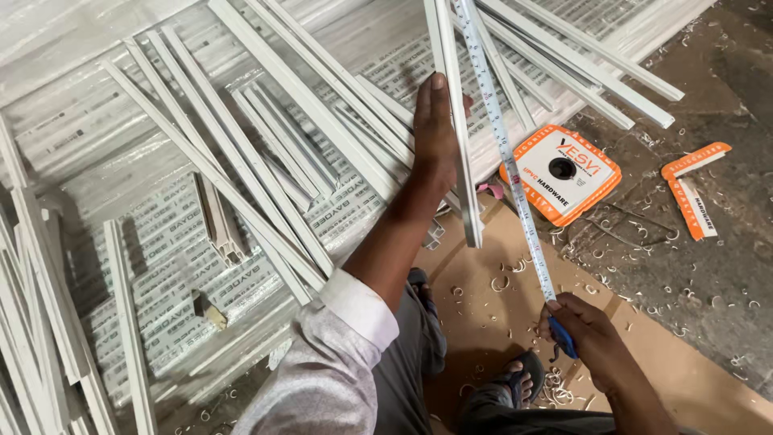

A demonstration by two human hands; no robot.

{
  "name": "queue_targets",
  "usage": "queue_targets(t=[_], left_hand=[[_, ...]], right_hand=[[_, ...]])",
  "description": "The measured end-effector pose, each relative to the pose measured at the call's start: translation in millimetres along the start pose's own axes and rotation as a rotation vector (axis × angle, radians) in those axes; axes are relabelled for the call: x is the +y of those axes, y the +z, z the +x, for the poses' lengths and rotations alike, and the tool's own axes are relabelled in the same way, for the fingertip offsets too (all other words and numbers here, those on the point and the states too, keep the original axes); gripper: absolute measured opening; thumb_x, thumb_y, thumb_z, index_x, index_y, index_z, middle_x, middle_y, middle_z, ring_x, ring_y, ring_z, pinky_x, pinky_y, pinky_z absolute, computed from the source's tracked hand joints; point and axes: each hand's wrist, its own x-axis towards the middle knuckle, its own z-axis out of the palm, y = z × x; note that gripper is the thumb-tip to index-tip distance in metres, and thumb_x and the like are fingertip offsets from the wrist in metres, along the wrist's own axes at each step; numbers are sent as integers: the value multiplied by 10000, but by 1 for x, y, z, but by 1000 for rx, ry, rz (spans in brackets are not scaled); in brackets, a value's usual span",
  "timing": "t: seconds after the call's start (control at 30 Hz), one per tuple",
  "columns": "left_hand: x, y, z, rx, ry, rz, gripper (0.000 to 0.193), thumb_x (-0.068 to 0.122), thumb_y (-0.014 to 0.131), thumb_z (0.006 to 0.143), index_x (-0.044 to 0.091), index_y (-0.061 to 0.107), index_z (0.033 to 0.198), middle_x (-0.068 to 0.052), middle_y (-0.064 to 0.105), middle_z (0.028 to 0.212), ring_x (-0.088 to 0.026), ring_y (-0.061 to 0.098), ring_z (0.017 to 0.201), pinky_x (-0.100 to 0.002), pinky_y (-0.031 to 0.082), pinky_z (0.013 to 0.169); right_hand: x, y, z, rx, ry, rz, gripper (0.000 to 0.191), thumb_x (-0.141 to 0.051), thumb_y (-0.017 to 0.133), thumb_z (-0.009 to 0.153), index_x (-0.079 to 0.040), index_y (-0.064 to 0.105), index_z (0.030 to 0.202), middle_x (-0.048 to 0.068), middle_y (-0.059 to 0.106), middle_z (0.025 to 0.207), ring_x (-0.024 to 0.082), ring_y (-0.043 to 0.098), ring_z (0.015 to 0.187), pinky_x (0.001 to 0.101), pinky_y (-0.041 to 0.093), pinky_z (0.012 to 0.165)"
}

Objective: The person sits on the floor of a workshop and measures white plastic strips one at a time with a tape measure, holding each strip against the extended tape to read its length, then sets it back on the pile and picks up the next strip.

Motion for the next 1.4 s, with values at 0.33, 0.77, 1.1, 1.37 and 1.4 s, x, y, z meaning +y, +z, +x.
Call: queue_targets(t=[0.33, 0.77, 1.1, 1.37, 1.4], left_hand=[[-4, 0, -1, -16, 1, -27, 557, 580, 507, 1030, 78, 564, 1266, -50, 595, 877, -142, 558, 825, -315, 499, 755], [-8, 0, -4, -3, -50, 58, 592, 600, 489, 1004, 103, 558, 1317, -67, 648, 901, -164, 626, 813, -346, 534, 721], [-7, -2, -1, 25, -58, 41, 611, 596, 494, 996, 107, 536, 1358, -80, 659, 920, -167, 641, 841, -355, 559, 759], [-5, -1, -1, 22, -47, 46, 591, 585, 495, 1021, 78, 552, 1319, -92, 646, 886, -176, 618, 784, -352, 547, 719], [-5, -1, -1, 25, -44, 35, 583, 581, 497, 1018, 84, 550, 1319, -88, 644, 879, -171, 618, 776, -346, 549, 709]], right_hand=[[-6, 3, -5, -4, 1, 43, 333, -289, 537, 1029, -9, 669, 906, 87, 660, 761, 160, 613, 717, 301, 472, 652], [-10, 2, -8, 10, 6, 57, 321, -291, 542, 1022, -12, 666, 923, 92, 653, 757, 175, 598, 706, 322, 458, 626], [-8, 3, -8, 10, 4, 9, 338, -290, 538, 1031, -4, 675, 913, 87, 658, 760, 167, 600, 711, 313, 461, 634], [-9, 3, -5, 13, 32, 2, 339, -302, 539, 1036, -15, 673, 913, 82, 655, 753, 162, 608, 712, 312, 472, 625], [-9, 3, -5, 22, 48, 8, 334, -301, 541, 1031, -17, 672, 914, 81, 654, 754, 162, 632, 724, 307, 472, 629]])
